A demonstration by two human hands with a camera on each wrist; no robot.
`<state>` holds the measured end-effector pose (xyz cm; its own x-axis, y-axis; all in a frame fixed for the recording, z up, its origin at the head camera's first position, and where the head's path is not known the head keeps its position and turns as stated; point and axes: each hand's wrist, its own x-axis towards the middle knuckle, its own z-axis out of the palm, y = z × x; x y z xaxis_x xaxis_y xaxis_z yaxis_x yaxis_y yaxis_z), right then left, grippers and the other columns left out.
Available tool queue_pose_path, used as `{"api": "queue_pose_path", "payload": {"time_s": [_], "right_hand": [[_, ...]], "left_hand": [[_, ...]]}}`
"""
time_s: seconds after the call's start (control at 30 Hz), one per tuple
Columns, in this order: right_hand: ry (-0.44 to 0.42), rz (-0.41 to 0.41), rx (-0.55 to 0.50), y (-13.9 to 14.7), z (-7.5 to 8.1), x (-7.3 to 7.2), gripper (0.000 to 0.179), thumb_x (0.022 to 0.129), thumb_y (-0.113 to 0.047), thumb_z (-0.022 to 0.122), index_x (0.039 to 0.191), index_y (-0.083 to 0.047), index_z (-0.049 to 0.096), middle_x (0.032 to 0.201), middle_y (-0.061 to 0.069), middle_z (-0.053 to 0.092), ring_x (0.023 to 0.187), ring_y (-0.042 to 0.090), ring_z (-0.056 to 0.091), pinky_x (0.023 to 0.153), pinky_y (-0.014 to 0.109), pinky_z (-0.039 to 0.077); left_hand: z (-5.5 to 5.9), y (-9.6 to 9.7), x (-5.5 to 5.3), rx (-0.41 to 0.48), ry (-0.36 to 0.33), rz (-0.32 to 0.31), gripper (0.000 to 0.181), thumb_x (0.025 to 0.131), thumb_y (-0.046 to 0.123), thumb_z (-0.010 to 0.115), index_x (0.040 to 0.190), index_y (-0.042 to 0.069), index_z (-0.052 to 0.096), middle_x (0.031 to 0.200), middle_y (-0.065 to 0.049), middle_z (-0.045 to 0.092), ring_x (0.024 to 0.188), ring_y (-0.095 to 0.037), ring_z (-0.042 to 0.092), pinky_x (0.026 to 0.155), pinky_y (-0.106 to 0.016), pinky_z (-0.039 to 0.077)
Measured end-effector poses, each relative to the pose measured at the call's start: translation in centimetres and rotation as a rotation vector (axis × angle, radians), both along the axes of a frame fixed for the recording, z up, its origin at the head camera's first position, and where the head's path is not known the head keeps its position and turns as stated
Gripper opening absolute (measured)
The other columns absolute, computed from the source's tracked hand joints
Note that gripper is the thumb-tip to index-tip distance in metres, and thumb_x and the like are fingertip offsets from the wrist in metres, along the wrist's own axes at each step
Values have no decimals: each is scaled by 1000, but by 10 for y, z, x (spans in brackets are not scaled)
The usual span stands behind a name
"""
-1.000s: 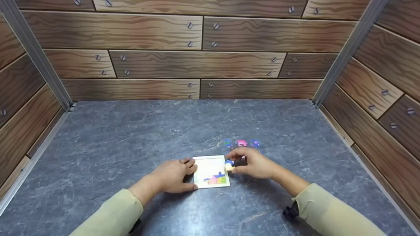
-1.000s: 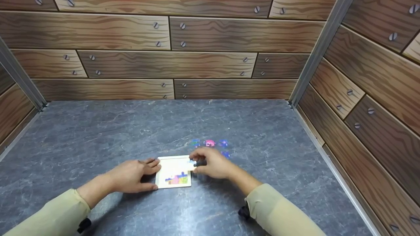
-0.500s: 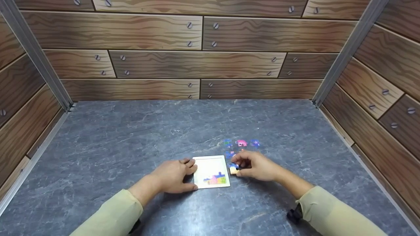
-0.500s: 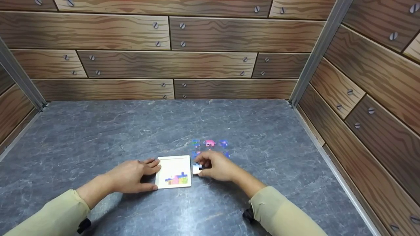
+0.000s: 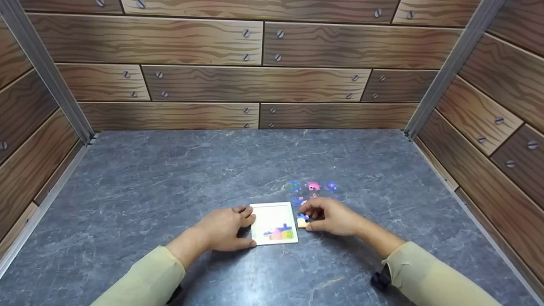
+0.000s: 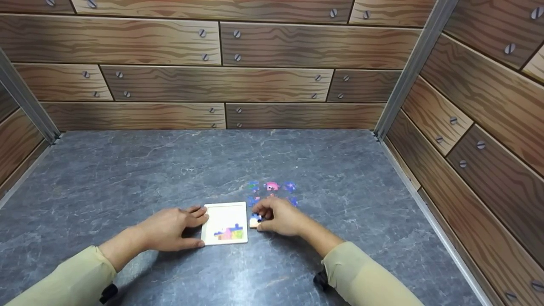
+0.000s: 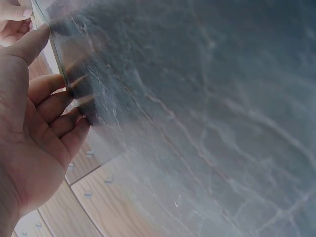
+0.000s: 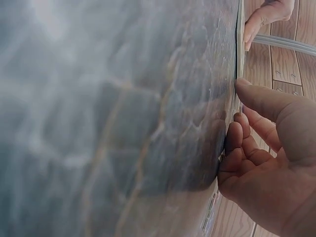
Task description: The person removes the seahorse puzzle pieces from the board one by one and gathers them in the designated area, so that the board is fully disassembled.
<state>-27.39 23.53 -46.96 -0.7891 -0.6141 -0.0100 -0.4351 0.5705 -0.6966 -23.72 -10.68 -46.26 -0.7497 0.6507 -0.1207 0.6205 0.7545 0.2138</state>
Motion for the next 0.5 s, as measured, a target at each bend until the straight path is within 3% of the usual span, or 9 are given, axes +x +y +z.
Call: {"api": "queue_pose_path", "payload": {"time_s": [0.5], "right_hand": [[-5, 7, -4, 0, -2, -2, 37, 87, -15, 87, 121, -5, 74, 102, 3, 68, 95, 19, 61, 84, 31, 54]], "left_hand": [[1, 0, 0, -2, -24, 5, 72, 100, 56, 68, 157, 13, 55, 161, -14, 48, 147, -36, 48, 111, -54, 48]]}}
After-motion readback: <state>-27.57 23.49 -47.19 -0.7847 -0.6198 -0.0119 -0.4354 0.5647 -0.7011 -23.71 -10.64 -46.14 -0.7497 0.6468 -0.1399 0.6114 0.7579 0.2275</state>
